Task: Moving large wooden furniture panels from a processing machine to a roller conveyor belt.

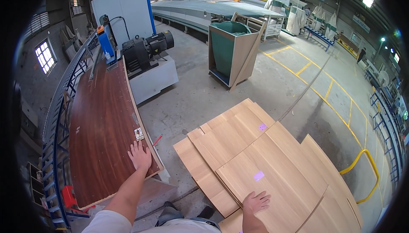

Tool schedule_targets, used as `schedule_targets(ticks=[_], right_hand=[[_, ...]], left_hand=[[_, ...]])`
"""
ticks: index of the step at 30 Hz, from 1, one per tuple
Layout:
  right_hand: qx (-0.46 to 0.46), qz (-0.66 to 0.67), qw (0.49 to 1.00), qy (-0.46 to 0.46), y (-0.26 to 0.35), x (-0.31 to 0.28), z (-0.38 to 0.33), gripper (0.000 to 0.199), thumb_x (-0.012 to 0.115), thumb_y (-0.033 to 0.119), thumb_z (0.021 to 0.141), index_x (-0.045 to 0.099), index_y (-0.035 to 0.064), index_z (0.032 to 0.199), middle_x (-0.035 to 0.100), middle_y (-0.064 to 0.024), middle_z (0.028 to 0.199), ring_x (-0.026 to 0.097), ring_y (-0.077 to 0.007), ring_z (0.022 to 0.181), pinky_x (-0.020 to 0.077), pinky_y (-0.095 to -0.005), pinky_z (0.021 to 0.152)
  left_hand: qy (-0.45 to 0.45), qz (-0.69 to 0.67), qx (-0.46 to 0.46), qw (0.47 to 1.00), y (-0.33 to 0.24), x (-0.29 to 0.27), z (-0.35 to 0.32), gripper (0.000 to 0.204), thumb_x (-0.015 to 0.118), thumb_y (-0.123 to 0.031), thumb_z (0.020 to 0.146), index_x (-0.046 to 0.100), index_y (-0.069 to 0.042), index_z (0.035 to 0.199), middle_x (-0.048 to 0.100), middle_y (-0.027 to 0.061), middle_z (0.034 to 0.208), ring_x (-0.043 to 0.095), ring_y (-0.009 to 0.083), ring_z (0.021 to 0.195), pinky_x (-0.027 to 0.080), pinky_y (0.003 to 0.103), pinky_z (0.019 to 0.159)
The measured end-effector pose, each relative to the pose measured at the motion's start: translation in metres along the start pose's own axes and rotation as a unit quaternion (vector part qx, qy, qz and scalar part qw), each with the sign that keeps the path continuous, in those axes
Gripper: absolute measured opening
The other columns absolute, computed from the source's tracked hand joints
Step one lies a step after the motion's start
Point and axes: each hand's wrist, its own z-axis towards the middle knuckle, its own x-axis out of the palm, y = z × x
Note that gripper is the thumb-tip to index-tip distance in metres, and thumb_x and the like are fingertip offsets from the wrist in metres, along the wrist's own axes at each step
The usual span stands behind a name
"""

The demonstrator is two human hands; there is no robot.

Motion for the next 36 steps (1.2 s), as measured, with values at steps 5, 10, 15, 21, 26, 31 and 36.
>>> schedule_targets(ticks=[5, 10, 15, 21, 26, 31, 36], right_hand=[[-0.001, -0.001, 1.0, 0.001, 0.0014, -0.0017, -0.0007, 0.069, 0.044, 0.044, 0.091, 0.028, 0.007, 0.148, 0.014, -0.0217, 0.156, 0.015, -0.0385, 0.143, 0.0055, -0.0555, 0.115], [0.001, -0.001, 1.0, 0.002, 0.0014, -0.0033, -0.0017, 0.068, 0.043, 0.043, 0.091, 0.028, 0.0068, 0.147, 0.015, -0.0217, 0.156, 0.016, -0.0383, 0.143, 0.0057, -0.0547, 0.116], [-0.001, 0.0, 1.0, -0.001, 0.0, -0.0001, -0.0013, 0.068, 0.043, 0.043, 0.091, 0.028, 0.0069, 0.147, 0.015, -0.0216, 0.155, 0.016, -0.0381, 0.143, 0.0055, -0.0547, 0.116], [0.003, -0.006, 1.0, 0.003, 0.0011, -0.0013, -0.0014, 0.068, 0.043, 0.043, 0.092, 0.028, 0.0079, 0.147, 0.015, -0.0208, 0.156, 0.016, -0.0374, 0.143, 0.0057, -0.0545, 0.116], [0.006, -0.01, 1.0, 0.006, 0.0032, -0.0033, -0.0023, 0.068, 0.043, 0.044, 0.092, 0.028, 0.0089, 0.148, 0.015, -0.02, 0.156, 0.017, -0.0372, 0.142, 0.007, -0.0543, 0.116], [0.005, -0.016, 1.0, 0.002, 0.0015, -0.0021, -0.002, 0.068, 0.042, 0.044, 0.092, 0.028, 0.0092, 0.148, 0.015, -0.0196, 0.156, 0.018, -0.037, 0.142, 0.0075, -0.0542, 0.116], [0.005, -0.017, 1.0, 0.003, 0.001, -0.0008, -0.0013, 0.068, 0.042, 0.045, 0.092, 0.028, 0.0092, 0.148, 0.015, -0.0196, 0.156, 0.017, -0.0371, 0.142, 0.0075, -0.0543, 0.116]], left_hand=[[-0.003, -0.002, 0.0, 1.0, 0.0011, -0.0001, -0.0004, 0.059, 0.042, -0.038, 0.093, 0.034, -0.014, 0.147, 0.025, 0.0076, 0.155, 0.019, 0.0272, 0.144, 0.01, 0.05, 0.117], [-0.002, -0.002, 0.001, 1.0, 0.0008, 0.0001, -0.0003, 0.06, 0.042, -0.038, 0.093, 0.034, -0.014, 0.146, 0.025, 0.0081, 0.155, 0.019, 0.0274, 0.144, 0.009, 0.05, 0.117], [-0.004, -0.011, 0.001, 1.0, 0.001, -0.0007, -0.0009, 0.06, 0.043, -0.038, 0.093, 0.034, -0.013, 0.146, 0.026, 0.0083, 0.155, 0.019, 0.0279, 0.144, 0.009, 0.05, 0.117], [-0.004, -0.014, 0.002, 1.0, 0.0012, -0.0006, -0.0002, 0.06, 0.043, -0.038, 0.092, 0.033, -0.013, 0.147, 0.026, 0.0085, 0.155, 0.018, 0.0279, 0.144, 0.009, 0.05, 0.117], [-0.004, -0.017, 0.001, 1.0, 0.0006, -0.0016, -0.0007, 0.06, 0.043, -0.038, 0.092, 0.033, -0.013, 0.146, 0.026, 0.0087, 0.155, 0.018, 0.028, 0.144, 0.009, 0.05, 0.117], [-0.01, -0.014, 0.006, 1.0, 0.0016, 0.0006, -0.0006, 0.06, 0.043, -0.037, 0.092, 0.034, -0.013, 0.146, 0.026, 0.0092, 0.155, 0.018, 0.0282, 0.144, 0.009, 0.051, 0.117], [-0.009, -0.012, 0.005, 1.0, 0.0019, 0.0014, 0.0, 0.06, 0.043, -0.037, 0.092, 0.034, -0.013, 0.146, 0.026, 0.0091, 0.155, 0.019, 0.0283, 0.144, 0.01, 0.051, 0.117]])
